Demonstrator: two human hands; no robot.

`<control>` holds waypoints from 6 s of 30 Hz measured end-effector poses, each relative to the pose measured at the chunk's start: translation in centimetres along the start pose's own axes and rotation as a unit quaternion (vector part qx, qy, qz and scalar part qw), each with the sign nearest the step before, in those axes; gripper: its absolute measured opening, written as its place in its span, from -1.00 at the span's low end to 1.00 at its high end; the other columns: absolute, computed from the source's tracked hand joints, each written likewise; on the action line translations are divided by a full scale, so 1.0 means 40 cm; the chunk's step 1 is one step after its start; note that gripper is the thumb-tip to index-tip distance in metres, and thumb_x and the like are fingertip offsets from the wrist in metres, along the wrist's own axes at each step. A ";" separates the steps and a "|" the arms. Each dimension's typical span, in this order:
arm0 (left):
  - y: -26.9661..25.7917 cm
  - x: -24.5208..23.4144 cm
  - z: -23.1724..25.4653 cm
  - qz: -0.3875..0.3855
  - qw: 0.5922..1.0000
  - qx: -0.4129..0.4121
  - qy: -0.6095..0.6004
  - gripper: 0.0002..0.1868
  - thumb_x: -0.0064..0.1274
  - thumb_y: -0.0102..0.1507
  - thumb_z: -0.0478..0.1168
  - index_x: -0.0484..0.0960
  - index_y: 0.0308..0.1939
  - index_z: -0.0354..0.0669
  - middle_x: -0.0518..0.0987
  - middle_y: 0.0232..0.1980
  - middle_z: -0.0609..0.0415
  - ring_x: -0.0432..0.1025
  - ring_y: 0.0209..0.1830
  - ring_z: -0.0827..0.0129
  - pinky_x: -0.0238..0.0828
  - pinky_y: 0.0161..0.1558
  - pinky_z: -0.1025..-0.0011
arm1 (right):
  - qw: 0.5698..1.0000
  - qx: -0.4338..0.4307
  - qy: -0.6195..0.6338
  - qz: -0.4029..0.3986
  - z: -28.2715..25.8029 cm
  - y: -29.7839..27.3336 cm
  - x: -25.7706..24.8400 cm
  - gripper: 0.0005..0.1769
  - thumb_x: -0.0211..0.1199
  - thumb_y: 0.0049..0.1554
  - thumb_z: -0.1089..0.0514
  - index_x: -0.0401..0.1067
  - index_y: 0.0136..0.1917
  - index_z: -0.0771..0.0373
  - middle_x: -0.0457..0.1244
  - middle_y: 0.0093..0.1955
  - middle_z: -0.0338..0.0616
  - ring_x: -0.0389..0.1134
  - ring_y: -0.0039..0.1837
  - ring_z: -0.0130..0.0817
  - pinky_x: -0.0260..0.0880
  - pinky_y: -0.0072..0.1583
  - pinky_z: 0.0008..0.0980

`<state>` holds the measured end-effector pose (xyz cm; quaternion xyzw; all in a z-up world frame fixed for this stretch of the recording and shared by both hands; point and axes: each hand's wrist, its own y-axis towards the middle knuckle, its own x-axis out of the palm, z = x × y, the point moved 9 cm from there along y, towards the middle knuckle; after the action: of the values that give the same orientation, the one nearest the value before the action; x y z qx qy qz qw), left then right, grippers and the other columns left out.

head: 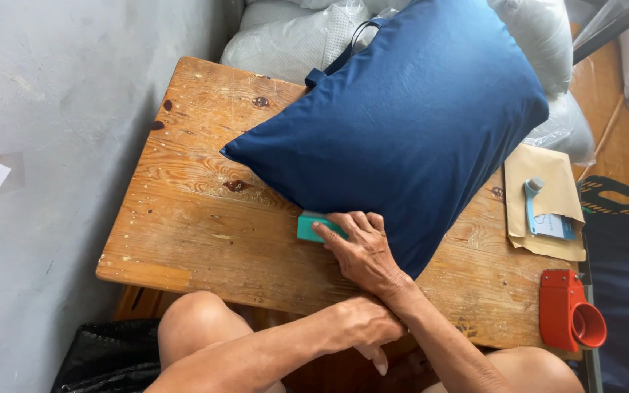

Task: The person uses a green lint remover to clean the surface of a blue pillow placed on a wooden table. They repeatedly rub the tool across the pillow's surface, turning it over to treat different areas.

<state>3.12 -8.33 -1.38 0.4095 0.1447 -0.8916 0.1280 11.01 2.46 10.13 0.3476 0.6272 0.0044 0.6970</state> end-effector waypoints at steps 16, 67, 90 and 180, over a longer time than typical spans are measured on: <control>-0.390 -0.594 -0.273 0.547 0.797 -0.251 0.052 -0.41 -0.32 0.46 0.17 0.56 0.32 -0.11 0.41 0.46 -0.17 0.10 0.57 -0.16 -0.03 0.45 -0.26 | 0.952 0.296 0.016 0.080 0.557 0.024 -0.173 -0.35 0.33 0.28 0.13 0.23 0.54 0.39 0.13 0.23 0.19 0.24 0.20 0.16 0.29 0.20 0.04; -0.247 -0.494 -0.259 0.328 0.874 -0.273 0.235 0.18 0.33 0.19 0.31 -0.11 0.69 0.30 -0.27 0.73 0.06 -0.56 0.66 -0.09 -0.66 0.32 -0.66 | 0.927 0.165 0.292 -0.170 0.167 -0.320 -0.110 -0.40 0.25 0.06 0.45 0.28 0.34 0.17 0.25 0.29 0.03 0.28 0.32 -0.02 0.32 0.28 0.01; -0.462 -0.622 -0.362 0.467 0.765 -0.416 0.152 0.23 -0.52 0.11 0.77 -0.01 0.64 0.11 -0.02 0.67 -0.21 -0.21 0.66 -0.13 -0.51 0.33 -0.61 | 0.851 0.407 0.298 -0.142 0.244 -0.482 -0.046 -0.46 0.40 -0.01 0.09 0.33 0.22 0.12 0.28 0.13 -0.12 0.30 0.11 -0.22 0.28 0.09 -0.22; -0.283 -0.541 -0.302 0.359 0.848 -0.383 0.069 0.51 0.34 0.01 0.69 -0.41 0.66 0.41 -0.47 0.70 -0.20 -0.49 0.69 -0.35 -0.21 0.37 -0.63 | 0.981 0.187 0.030 -0.026 0.139 -0.395 -0.022 -0.45 0.21 0.27 0.12 0.28 0.51 -0.09 0.18 0.22 -0.11 0.20 0.19 -0.11 0.08 0.26 -0.01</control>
<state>21.24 8.89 9.42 0.4113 0.3263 -0.6269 0.5756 8.89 -12.59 3.00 0.4553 0.6461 -0.1211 0.6005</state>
